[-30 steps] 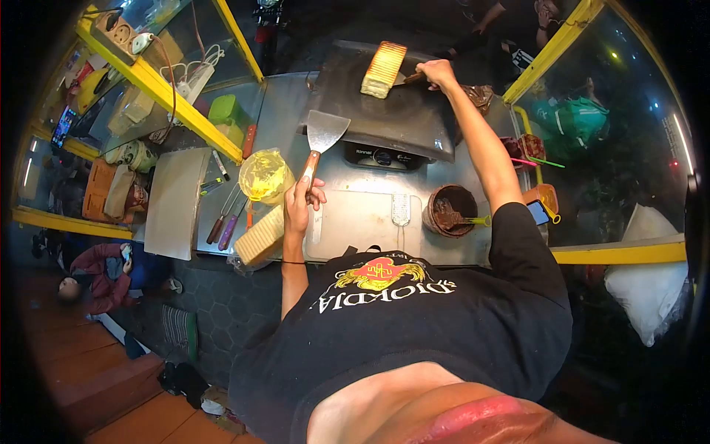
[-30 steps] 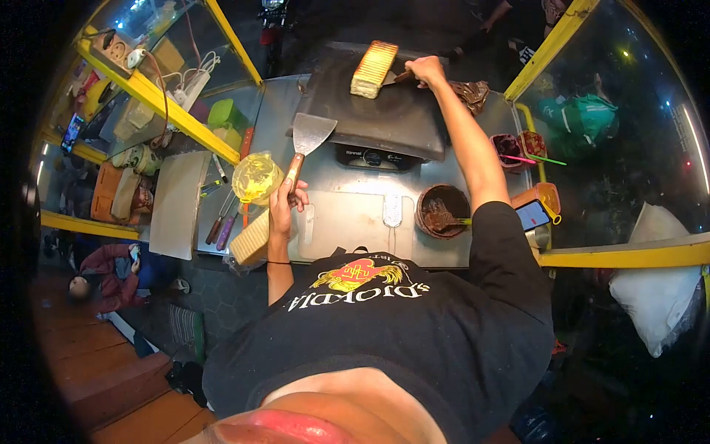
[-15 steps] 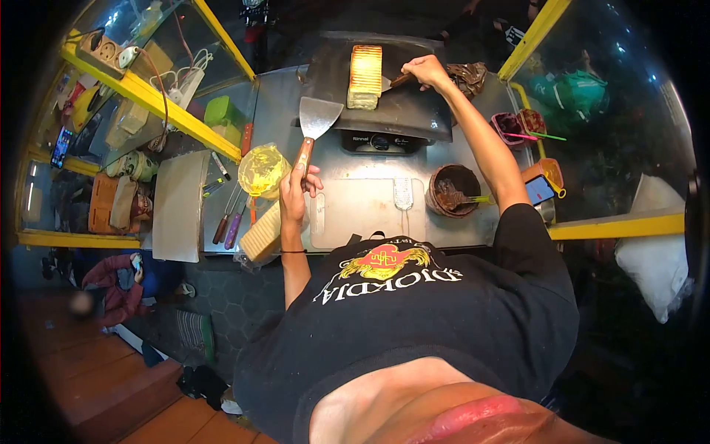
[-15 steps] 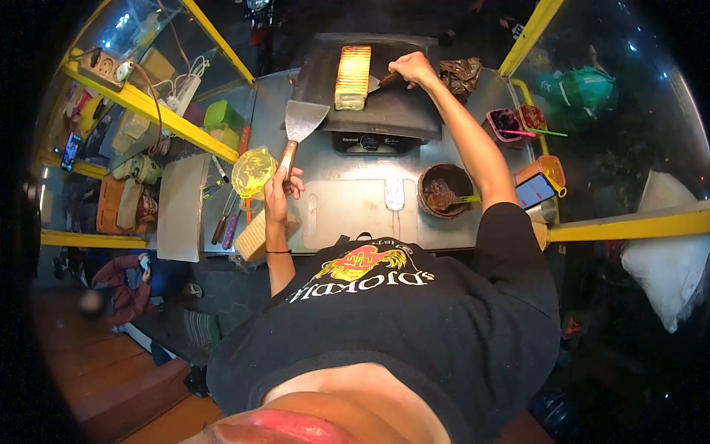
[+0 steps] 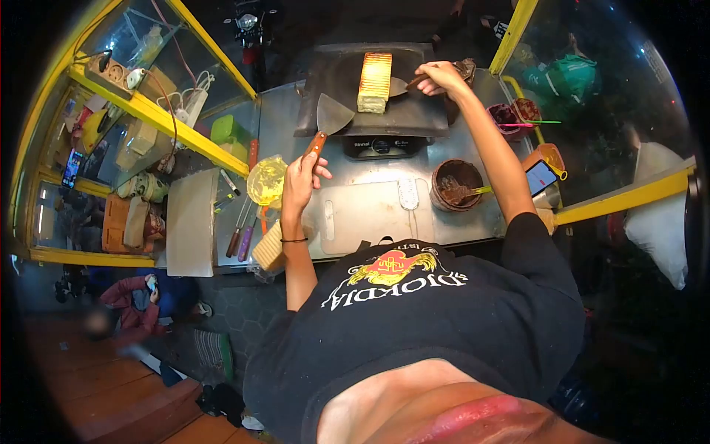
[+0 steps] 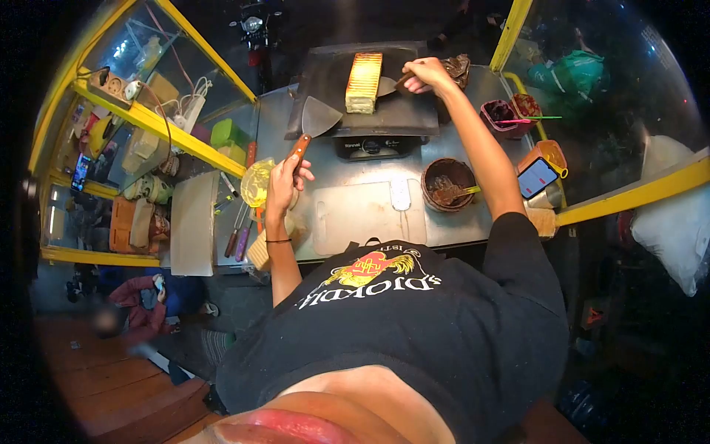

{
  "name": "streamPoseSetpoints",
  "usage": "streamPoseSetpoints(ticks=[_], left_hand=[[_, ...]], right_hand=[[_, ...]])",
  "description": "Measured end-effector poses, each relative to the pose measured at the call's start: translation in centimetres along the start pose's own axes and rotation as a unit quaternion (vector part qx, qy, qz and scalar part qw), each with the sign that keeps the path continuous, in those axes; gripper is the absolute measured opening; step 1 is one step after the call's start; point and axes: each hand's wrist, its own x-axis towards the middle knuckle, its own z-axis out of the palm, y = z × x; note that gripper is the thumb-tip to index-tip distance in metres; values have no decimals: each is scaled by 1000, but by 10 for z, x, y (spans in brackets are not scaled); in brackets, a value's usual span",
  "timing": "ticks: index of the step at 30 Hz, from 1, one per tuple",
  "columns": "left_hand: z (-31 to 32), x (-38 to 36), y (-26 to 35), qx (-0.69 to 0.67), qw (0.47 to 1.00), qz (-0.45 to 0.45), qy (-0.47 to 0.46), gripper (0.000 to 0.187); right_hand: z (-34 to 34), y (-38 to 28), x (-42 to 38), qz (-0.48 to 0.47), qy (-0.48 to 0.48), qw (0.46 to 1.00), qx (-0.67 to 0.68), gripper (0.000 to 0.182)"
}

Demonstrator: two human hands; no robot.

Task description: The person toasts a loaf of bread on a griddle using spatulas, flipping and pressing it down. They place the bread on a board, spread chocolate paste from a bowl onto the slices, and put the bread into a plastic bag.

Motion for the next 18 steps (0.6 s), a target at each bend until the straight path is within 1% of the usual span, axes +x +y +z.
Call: streamPoseSetpoints(ticks=[2, 3, 6, 9, 10, 12, 13, 15, 16, 17, 18], left_hand=[[-8, 5, 10, 49, 999, -3, 4, 42], [-13, 10, 11, 52, 999, -4, 3, 42], [-20, 37, 12, 94, 995, 18, -7, 44], [-10, 70, 8, 103, 994, 21, -20, 45], [-2, 82, 4, 104, 994, 22, -23, 45], [17, 104, -8, 155, 987, 39, -16, 44], [22, 112, -11, 228, 971, 66, -35, 45], [37, 103, 6, 337, 933, 120, -37, 46], [41, 100, 13, 343, 933, 100, -29, 46], [39, 105, 12, 347, 932, 101, -33, 46], [35, 109, 11, 333, 938, 89, -24, 45]], right_hand=[[-18, 0, -15, -6, 6, 1000, -5, 24], [-26, 3, -21, -9, 15, 1000, -6, 25], [-38, 14, -42, 18, 31, 999, -6, 26], [-34, 35, -47, 48, 31, 998, 22, 26], [-30, 42, -45, 60, 27, 998, 20, 27], [-9, 50, -39, 39, 38, 996, 70, 25], [3, 52, -36, 27, 41, 994, 96, 25], [25, 46, -29, 34, 20, 989, 146, 25], [36, 38, -29, 27, 23, 987, 160, 26], [45, 32, -27, 9, 36, 986, 165, 26], [53, 28, -26, -14, 54, 988, 144, 26]])
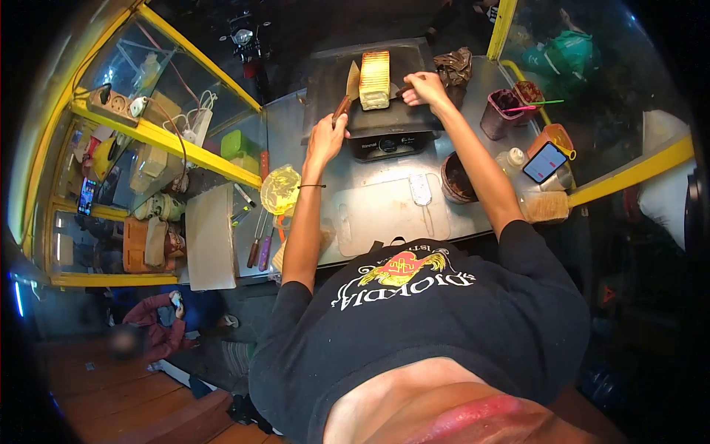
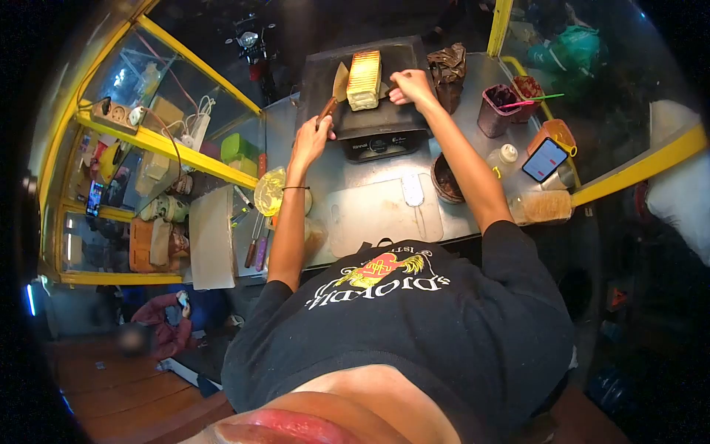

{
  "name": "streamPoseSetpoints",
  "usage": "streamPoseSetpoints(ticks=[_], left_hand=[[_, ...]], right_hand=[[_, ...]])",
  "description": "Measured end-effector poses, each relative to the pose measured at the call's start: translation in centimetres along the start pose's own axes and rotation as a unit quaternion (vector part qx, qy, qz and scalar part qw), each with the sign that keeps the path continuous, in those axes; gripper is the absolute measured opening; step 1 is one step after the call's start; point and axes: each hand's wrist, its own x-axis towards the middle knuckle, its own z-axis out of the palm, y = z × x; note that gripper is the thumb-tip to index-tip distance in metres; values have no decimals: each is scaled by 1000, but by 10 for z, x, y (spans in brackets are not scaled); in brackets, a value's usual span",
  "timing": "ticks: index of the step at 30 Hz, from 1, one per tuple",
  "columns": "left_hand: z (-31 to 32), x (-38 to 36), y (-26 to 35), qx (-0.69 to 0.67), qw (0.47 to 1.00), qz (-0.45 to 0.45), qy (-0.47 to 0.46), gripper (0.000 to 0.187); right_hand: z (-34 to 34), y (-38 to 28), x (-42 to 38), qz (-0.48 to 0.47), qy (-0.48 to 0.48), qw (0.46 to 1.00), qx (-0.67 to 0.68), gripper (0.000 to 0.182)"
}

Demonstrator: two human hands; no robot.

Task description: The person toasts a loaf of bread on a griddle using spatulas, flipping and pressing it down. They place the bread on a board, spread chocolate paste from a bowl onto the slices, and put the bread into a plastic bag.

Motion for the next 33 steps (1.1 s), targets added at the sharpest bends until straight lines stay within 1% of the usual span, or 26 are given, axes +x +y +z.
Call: streamPoseSetpoints(ticks=[1, 3, 5, 7, 8, 9, 10, 11, 12, 13, 15, 16, 17, 19, 21, 23, 24, 25, 26, 27, 29, 30, 31, 33], left_hand=[[-4, 3, -4, -14, 1000, -15, 5, 45], [-17, 8, -5, -12, 1000, -9, 4, 45], [-27, 13, -12, -18, 1000, -3, 14, 44], [-36, 22, -25, 2, 1000, 17, 4, 43], [-40, 28, -33, -23, 999, 5, -28, 42], [-45, 33, -40, -49, 997, -7, -58, 41], [-49, 35, -44, -42, 997, -6, -64, 41], [-54, 38, -48, -81, 994, -9, -75, 40], [-58, 40, -51, -120, 989, -13, -86, 40], [-63, 42, -53, -114, 989, -13, -91, 40], [-72, 43, -59, -158, 982, -34, -94, 38], [-74, 42, -60, -159, 982, -49, -89, 39], [-76, 43, -61, -156, 982, -50, -93, 39], [-78, 41, -63, -147, 983, -63, -89, 37], [-71, 42, -66, -155, 982, -63, -87, 38], [-60, 39, -53, -73, 996, -13, -53, 39], [-54, 38, -45, -4, 999, 40, -35, 40], [-49, 27, -15, 55, 996, 69, 0, 39], [-45, 23, 3, 89, 993, 81, -8, 39], [-43, 19, 16, 123, 988, 91, -13, 40], [-42, 10, 42, 198, 972, 123, -17, 39], [-44, 4, 56, 213, 968, 132, -29, 40], [-44, -2, 65, 208, 970, 117, -39, 40], [-40, -6, 63, 136, 983, 108, -50, 41]], right_hand=[[9, -8, -5, -26, 14, 999, -19, 25], [27, -28, -29, -102, 62, 983, -139, 24], [41, -32, -50, -233, 102, 926, -280, 27], [55, -48, -95, -247, 77, 919, -299, 27], [63, -36, -99, -287, 64, 905, -306, 23], [68, -25, -104, -290, 27, 914, -284, 20], [71, -21, -113, -303, 19, 906, -296, 20], [72, -18, -118, -317, 11, 897, -308, 19], [71, -10, -118, -316, 10, 899, -303, 20], [67, -9, -120, -313, 14, 902, -298, 20], [57, -7, -125, -262, 42, 948, -173, 20], [51, -4, -122, -257, 56, 955, -135, 20], [42, 0, -120, -231, 63, 964, -115, 20], [29, 9, -114, -205, 81, 971, -90, 20], [25, 27, -98, -210, 96, 971, -58, 20], [30, 29, -96, -212, 110, 970, -43, 20], [35, 29, -98, -227, 113, 965, -61, 19], [42, 26, -102, -244, 115, 959, -80, 19], [51, 22, -108, -236, 102, 964, -69, 19], [58, 22, -110, -225, 105, 964, -91, 20], [61, 19, -114, -218, 131, 962, -95, 22], [59, 27, -107, -226, 139, 963, -42, 22], [51, 24, -107, -159, 100, 981, 48, 20], [27, 29, -94, -72, 54, 986, 137, 18]])
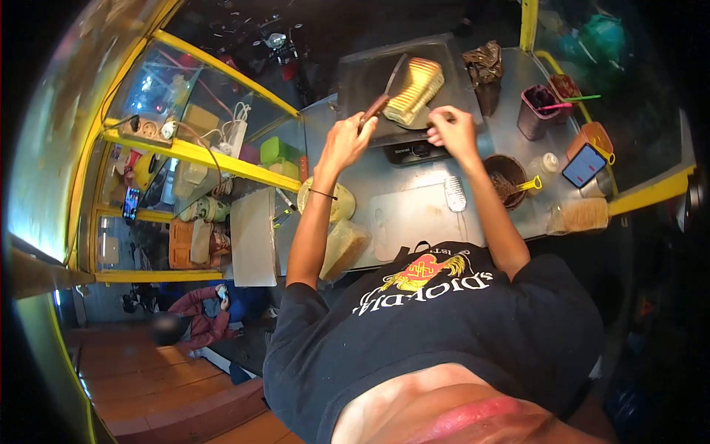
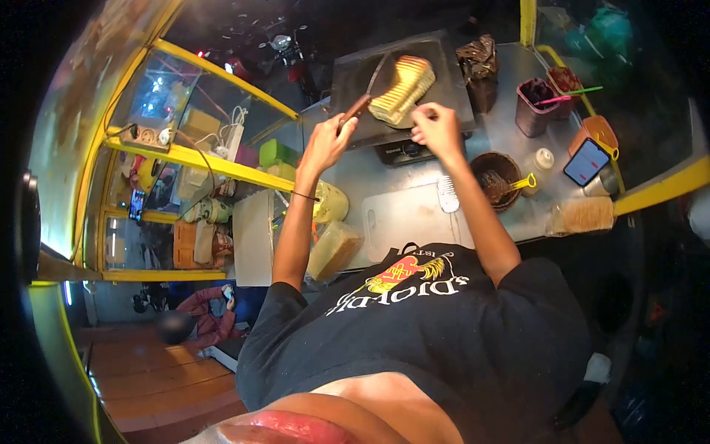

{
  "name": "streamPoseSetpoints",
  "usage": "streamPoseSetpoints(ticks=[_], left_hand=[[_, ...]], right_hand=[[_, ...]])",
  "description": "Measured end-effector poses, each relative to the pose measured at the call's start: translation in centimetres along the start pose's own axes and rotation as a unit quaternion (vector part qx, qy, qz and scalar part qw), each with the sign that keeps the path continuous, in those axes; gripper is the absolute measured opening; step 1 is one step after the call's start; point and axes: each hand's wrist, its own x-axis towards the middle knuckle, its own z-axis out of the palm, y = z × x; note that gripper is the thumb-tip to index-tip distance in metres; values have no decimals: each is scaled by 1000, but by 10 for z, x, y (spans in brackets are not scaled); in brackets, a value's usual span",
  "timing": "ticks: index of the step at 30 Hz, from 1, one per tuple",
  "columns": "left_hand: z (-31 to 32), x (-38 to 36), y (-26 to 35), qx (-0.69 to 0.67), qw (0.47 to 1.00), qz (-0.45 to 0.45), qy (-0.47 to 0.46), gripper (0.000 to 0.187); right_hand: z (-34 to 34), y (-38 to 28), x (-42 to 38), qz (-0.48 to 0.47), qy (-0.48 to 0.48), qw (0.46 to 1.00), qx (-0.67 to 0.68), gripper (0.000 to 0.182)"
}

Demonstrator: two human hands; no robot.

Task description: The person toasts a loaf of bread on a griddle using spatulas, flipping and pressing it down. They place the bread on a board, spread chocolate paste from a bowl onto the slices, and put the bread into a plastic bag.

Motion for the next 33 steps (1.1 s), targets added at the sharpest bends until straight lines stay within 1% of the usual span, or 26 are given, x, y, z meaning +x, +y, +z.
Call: streamPoseSetpoints(ticks=[2, 4, 5, 7, 8, 10, 11, 12, 14, 15, 16, 17, 18, 19, 20, 22, 24, 25, 26, 27, 29, 30, 31, 32, 33], left_hand=[[8, -4, -10, -68, 997, 18, 13, 40], [8, -17, -11, -161, 987, -6, 9, 41], [7, -25, -13, -159, 987, -4, 15, 41], [9, -41, -24, -291, 955, -44, 40, 40], [10, -48, -28, -292, 955, -42, 43, 40], [12, -64, -33, -318, 938, -109, 89, 39], [12, -69, -33, -321, 934, -120, 96, 39], [14, -72, -34, -323, 933, -121, 100, 39], [21, -81, -42, -329, 925, -146, 127, 40], [26, -84, -45, -330, 922, -143, 146, 43], [30, -89, -47, -331, 921, -144, 145, 43], [32, -91, -48, -346, 910, -174, 147, 43], [34, -91, -50, -362, 897, -204, 149, 43], [35, -92, -49, -372, 895, -196, 150, 43], [39, -89, -47, -377, 892, -200, 148, 43], [44, -74, -44, -376, 891, -205, 152, 44], [57, -46, -41, -336, 910, -169, 177, 42], [65, -30, -43, -304, 922, -148, 190, 43], [75, -16, -44, -270, 933, -125, 203, 43], [80, -5, -41, -238, 944, -112, 201, 43], [84, 9, -26, -193, 958, -123, 172, 43], [83, 10, -15, -176, 963, -133, 153, 42], [85, 10, -15, -172, 963, -135, 155, 42], [88, 9, -21, -173, 964, -132, 152, 42], [91, 6, -29, -192, 958, -133, 168, 42]], right_hand=[[-23, -11, 0, 17, -4, 1000, -9, 19], [-42, -27, -10, 17, -2, 998, -58, 20], [-50, -36, -18, -2, 3, 995, -100, 19], [-49, -58, -41, -37, 31, 988, -148, 17], [-43, -63, -47, -52, 40, 984, -166, 16], [-28, -52, -46, -136, 35, 960, -244, 15], [-16, -50, -47, -138, 17, 960, -241, 16], [-3, -52, -46, -178, 16, 950, -255, 18], [5, -38, -21, -190, -20, 948, -254, 18], [1, -38, -14, -168, -25, 957, -234, 17], [-2, -49, -10, -147, -27, 965, -215, 17], [-5, -56, -4, -132, -7, 975, -178, 16], [-12, -62, 4, -154, 7, 974, -166, 15], [-17, -63, 18, -183, 31, 969, -162, 14], [-21, -63, 35, -210, 54, 963, -159, 14], [-26, -53, 77, -256, 99, 931, -239, 14], [-24, -49, 100, -271, 88, 913, -292, 14], [-24, -34, 118, -286, 75, 903, -311, 15], [-19, -36, 114, -266, 71, 889, -367, 17], [-15, -37, 107, -274, 45, 872, -404, 18], [-14, -36, 85, -299, -21, 831, -469, 19], [-12, -35, 75, -281, -28, 837, -469, 19], [-14, -39, 63, -268, -29, 842, -468, 20], [-17, -45, 53, -252, -28, 847, -466, 21], [-22, -51, 46, -235, -33, 867, -438, 22]])
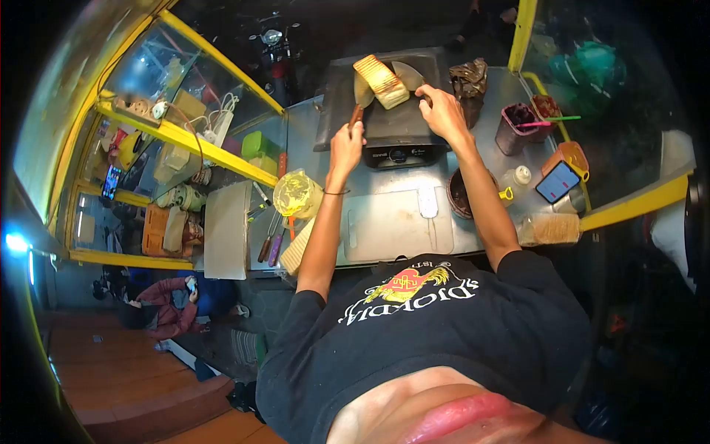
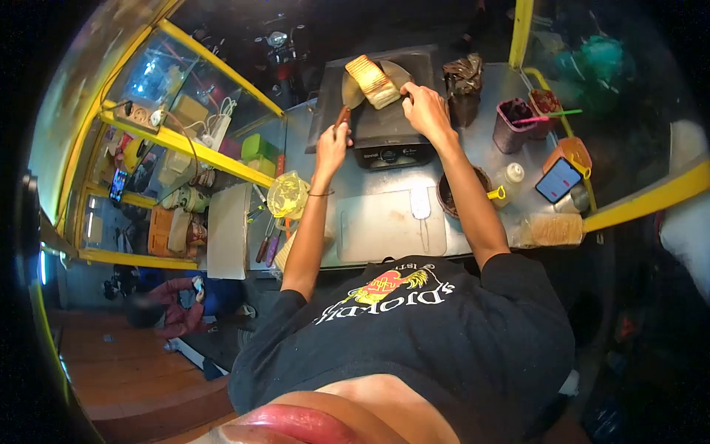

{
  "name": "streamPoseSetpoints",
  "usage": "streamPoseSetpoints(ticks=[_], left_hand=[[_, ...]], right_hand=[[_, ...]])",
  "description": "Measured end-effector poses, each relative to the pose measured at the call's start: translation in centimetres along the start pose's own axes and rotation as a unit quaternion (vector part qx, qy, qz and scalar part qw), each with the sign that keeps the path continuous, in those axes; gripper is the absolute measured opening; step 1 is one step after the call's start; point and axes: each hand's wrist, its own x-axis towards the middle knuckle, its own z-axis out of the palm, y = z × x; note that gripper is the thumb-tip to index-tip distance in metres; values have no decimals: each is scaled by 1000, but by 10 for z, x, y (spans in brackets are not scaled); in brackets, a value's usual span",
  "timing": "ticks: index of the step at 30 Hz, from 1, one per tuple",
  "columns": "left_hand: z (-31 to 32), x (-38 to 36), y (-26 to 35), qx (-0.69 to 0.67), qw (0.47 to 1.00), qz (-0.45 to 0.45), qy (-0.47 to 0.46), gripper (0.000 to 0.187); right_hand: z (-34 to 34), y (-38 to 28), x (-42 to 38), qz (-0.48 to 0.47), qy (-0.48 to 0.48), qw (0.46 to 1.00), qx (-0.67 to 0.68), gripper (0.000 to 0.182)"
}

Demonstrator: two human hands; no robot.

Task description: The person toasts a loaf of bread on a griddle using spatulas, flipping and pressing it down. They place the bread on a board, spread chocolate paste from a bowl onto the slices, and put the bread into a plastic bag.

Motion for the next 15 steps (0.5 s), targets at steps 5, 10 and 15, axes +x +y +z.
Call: streamPoseSetpoints(ticks=[5, 10, 15], left_hand=[[-27, -31, -19, -126, 986, -106, -23, 43], [-13, -62, -44, -429, 875, -209, -81, 42], [6, -99, -60, -664, 688, -246, -156, 38]], right_hand=[[-33, 20, -22, 45, 16, 990, 131, 26], [-32, 37, -51, 217, -127, 935, 249, 35], [-52, 30, -91, 130, -90, 981, 112, 33]])
